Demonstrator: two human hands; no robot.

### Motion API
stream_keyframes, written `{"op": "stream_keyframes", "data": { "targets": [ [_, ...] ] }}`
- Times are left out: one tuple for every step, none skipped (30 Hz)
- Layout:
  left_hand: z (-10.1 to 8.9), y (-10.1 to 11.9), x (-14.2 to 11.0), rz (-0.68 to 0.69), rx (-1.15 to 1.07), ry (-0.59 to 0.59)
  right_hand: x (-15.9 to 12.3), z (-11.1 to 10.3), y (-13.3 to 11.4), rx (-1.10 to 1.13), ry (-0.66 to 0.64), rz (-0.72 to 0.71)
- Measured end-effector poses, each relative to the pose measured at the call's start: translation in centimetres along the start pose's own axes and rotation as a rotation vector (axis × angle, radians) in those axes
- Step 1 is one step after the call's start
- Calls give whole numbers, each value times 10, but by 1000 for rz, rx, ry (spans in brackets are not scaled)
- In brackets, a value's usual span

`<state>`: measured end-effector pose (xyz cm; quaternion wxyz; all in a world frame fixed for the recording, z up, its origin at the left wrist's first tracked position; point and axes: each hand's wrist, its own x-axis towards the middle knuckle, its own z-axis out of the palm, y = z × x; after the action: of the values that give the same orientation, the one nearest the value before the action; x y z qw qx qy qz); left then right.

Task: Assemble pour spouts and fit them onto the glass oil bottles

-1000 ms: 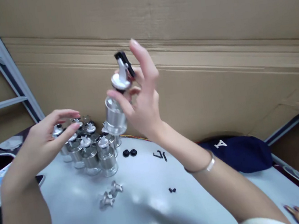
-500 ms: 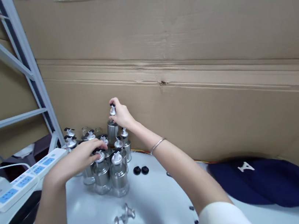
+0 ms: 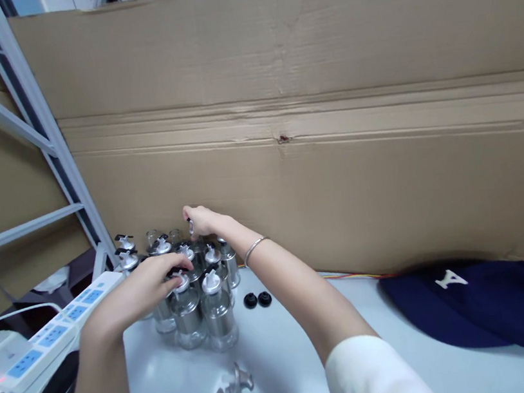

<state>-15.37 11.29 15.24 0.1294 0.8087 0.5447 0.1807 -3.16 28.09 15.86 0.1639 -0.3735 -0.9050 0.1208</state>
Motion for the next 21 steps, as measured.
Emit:
{"op": "stream_keyframes", "data": {
  "targets": [
    [0,0,0,3,-4,1,-1,-1,-1,-30,-11,-12],
    [0,0,1,4,-8,4,-2,-2,-3,-58,-22,-21],
    [0,-1,1,4,-13,6,-3,-3,-4,-83,-33,-29],
    [-1,0,0,1,-15,4,-4,-4,-6,-106,-42,-34],
    [-1,0,0,-4,-13,-2,-4,-4,-8,-127,-49,-37],
    [-1,1,0,-9,-9,-7,-5,-5,-9,-144,-54,-37],
    [-2,2,-1,-13,-5,-12,-6,-6,-10,-160,-55,-33],
    [-3,3,-2,-18,-1,-15,-6,-7,-11,-173,-53,-26],
    [-3,4,-2,-22,2,-16,-6,-7,-11,-186,-52,-14],
    [-3,4,-3,-23,4,-15,-6,-7,-11,-200,-51,-1],
    [-4,5,-3,-22,5,-11,-5,-7,-12,-213,-53,11],
    [-4,5,-3,-20,5,-6,-5,-5,-12,-227,-58,19],
    [-4,4,-4,-18,6,0,-5,-4,-12,-240,-64,24],
    [-3,4,-4,-16,7,5,-5,-3,-13,-253,-71,26],
    [-3,4,-3,-13,9,9,-6,-2,-14,-265,-79,27],
    [-3,3,-3,-11,12,8,-7,-2,-16,-277,-85,28],
    [-3,3,-3,-10,17,7,-10,-3,-17,-287,-90,31],
    [-3,3,-2,-8,23,6,-13,-5,-19,-297,-94,39],
    [-2,2,-1,-6,29,8,-17,-9,-20,-307,-95,50],
    [-2,3,-1,-5,35,9,-22,-13,-20,-316,-95,64],
    [-2,3,0,-6,41,8,-27,-17,-20,-324,-96,82]
  ]
}}
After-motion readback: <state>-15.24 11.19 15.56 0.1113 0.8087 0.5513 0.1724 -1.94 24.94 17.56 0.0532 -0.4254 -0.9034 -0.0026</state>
